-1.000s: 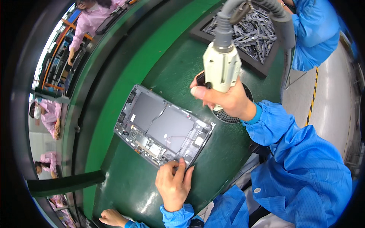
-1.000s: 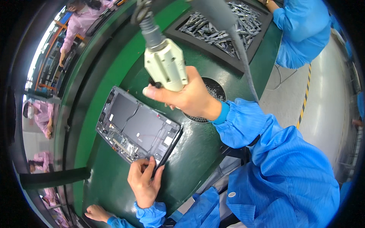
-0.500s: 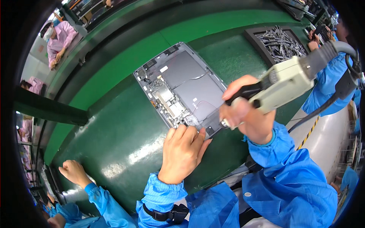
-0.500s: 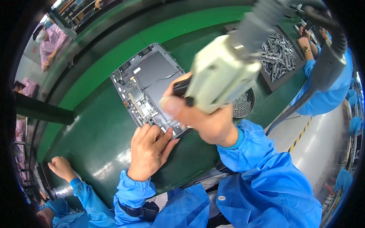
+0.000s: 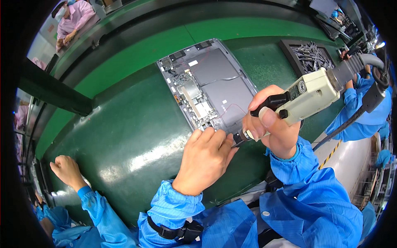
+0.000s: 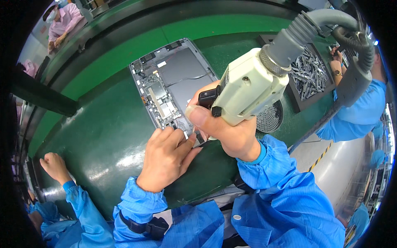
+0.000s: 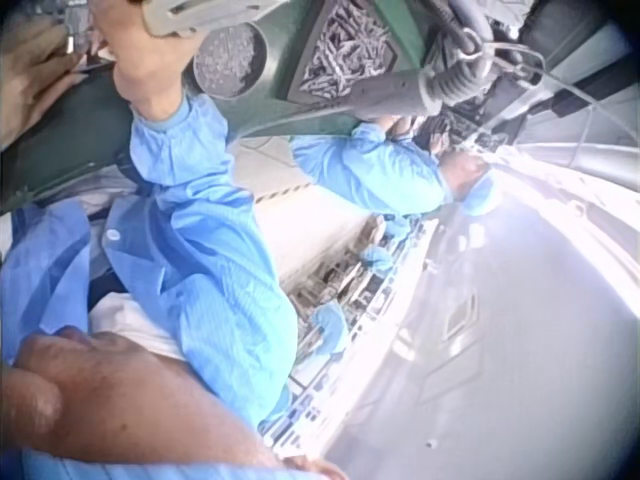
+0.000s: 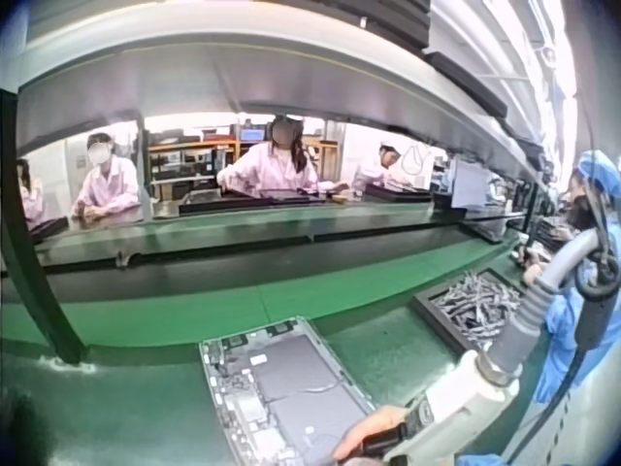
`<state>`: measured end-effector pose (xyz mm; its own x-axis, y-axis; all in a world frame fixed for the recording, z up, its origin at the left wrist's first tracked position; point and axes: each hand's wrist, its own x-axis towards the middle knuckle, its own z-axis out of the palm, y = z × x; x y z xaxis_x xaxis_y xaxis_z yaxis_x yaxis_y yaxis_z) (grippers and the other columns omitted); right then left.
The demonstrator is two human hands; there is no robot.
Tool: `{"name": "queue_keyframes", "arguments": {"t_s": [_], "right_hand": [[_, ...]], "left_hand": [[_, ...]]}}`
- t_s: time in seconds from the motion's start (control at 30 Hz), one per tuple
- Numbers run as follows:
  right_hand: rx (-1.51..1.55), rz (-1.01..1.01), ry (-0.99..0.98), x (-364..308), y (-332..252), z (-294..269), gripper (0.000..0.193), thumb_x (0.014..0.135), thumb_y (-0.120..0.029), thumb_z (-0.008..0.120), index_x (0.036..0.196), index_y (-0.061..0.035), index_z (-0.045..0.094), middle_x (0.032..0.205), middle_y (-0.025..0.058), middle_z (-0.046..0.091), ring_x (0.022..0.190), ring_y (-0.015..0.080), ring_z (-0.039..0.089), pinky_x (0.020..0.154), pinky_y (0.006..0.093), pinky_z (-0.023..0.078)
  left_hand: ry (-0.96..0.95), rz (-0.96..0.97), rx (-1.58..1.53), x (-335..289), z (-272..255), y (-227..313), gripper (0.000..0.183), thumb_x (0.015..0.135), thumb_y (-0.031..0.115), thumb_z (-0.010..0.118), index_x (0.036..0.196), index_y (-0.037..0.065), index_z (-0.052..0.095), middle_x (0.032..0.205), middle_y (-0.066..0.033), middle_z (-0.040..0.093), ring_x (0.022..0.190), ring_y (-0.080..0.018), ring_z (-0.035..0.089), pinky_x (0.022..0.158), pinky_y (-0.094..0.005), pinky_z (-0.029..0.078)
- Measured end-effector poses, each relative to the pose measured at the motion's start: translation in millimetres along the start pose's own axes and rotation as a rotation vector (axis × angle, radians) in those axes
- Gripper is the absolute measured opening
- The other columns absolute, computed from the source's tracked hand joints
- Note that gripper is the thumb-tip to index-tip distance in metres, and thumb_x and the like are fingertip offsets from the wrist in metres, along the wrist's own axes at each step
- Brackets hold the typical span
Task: The person assembles tablet devices by placing internal components into tablet frames by hand, positioning parts with tweezers, driving screws using a suspended electric screwdriver, and sliding the frames along the conveyor.
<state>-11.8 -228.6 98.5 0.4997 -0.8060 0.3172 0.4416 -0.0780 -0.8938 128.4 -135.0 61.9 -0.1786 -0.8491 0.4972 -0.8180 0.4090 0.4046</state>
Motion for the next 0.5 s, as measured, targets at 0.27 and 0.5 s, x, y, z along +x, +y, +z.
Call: {"name": "queue_keyframes", "arguments": {"t_s": [0.27, 0.5], "right_hand": [[-0.212, -0.015, -0.032, -5.0, 4.7, 4.0, 0.024, 0.081, -0.016, 0.068, 0.085, 0.0002, 0.05, 0.056, 0.0054, 0.05, 0.045, 0.0113, 0.047, 0.05, 0.0288, 0.046], [-0.183, -0.028, 0.029, -9.6, 0.1, 5.9, 0.026, 0.082, -0.012, 0.062, 0.098, 0.0057, 0.052, 0.064, 0.0055, 0.052, 0.05, 0.0116, 0.05, 0.051, 0.0273, 0.045]], "left_hand": [[-0.011, 0.006, 0.02, -1.2, -1.6, 0.4, 0.023, 0.066, 0.015, 0.073, 0.083, 0.001, 0.065, 0.074, -0.0042, 0.05, 0.073, -0.0204, 0.05, 0.064, -0.0335, 0.039], [-0.024, 0.052, 0.052, 0.8, -0.1, 2.6, 0.024, 0.068, 0.016, 0.073, 0.087, 0.002, 0.066, 0.074, -0.0044, 0.049, 0.073, -0.0208, 0.05, 0.064, -0.0343, 0.039]]}}
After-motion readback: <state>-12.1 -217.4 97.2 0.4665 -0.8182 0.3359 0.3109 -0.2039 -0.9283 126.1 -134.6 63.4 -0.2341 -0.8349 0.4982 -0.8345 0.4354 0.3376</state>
